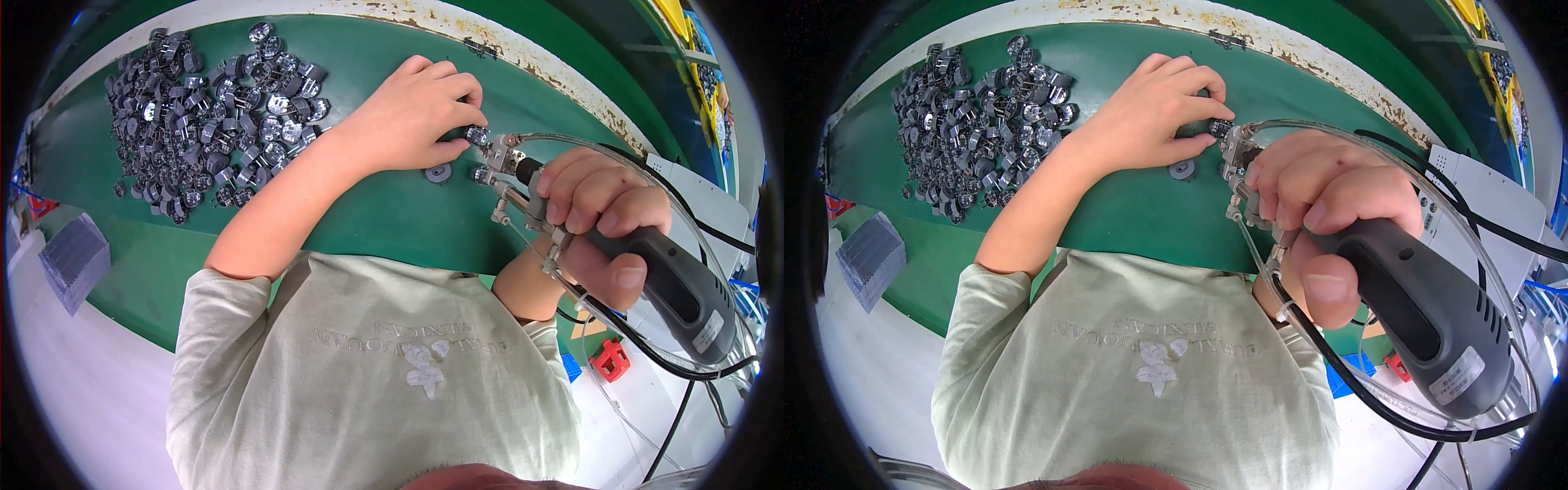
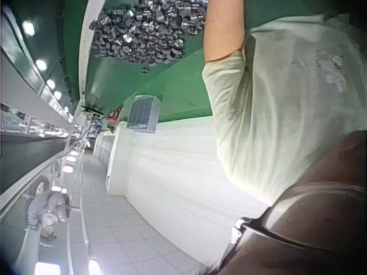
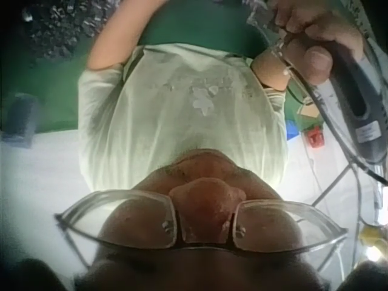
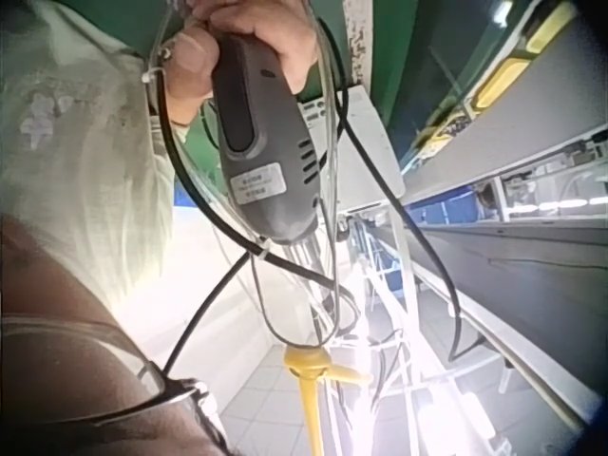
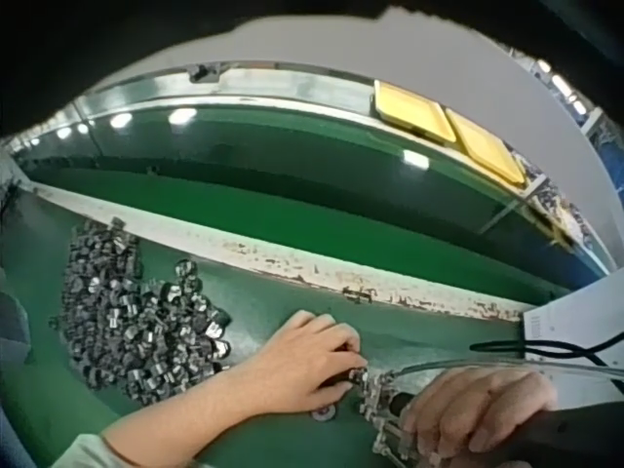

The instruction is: The person assembles small circular components into assembled parts using an electric screwdriver on an assembly line.

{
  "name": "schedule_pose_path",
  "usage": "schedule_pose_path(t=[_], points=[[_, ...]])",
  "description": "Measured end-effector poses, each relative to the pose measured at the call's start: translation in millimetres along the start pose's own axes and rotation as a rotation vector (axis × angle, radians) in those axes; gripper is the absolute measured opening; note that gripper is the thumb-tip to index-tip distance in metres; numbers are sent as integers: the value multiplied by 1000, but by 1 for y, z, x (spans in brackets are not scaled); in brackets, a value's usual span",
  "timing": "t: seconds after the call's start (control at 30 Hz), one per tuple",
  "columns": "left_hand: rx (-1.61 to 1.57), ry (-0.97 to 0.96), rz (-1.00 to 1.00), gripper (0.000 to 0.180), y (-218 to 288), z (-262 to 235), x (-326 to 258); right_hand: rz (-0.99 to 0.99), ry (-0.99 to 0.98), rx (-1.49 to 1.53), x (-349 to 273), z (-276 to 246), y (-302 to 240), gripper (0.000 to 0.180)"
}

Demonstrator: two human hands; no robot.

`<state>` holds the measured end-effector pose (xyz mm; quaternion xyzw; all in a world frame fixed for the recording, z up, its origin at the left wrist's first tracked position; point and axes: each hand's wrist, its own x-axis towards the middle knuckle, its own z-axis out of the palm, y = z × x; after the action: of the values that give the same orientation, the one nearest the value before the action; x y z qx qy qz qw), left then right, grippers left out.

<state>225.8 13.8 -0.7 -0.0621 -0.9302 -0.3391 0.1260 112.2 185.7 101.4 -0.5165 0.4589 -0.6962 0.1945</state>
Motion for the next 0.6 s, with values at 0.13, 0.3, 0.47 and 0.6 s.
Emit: schedule_pose_path(t=[0.13,0.3,0.47,0.6], points=[[2,-4,-8,28,0,-1,-2,6,-5,12,0,1,3,34],[-9,-9,-1,28,0,0,1,5,-5,4,0,0,1,34],[-15,-11,-1,29,1,0,1,6,2,-4,1,1,-1,34],[-12,-14,-1,29,1,-1,1,-3,1,19,1,0,1,34]])
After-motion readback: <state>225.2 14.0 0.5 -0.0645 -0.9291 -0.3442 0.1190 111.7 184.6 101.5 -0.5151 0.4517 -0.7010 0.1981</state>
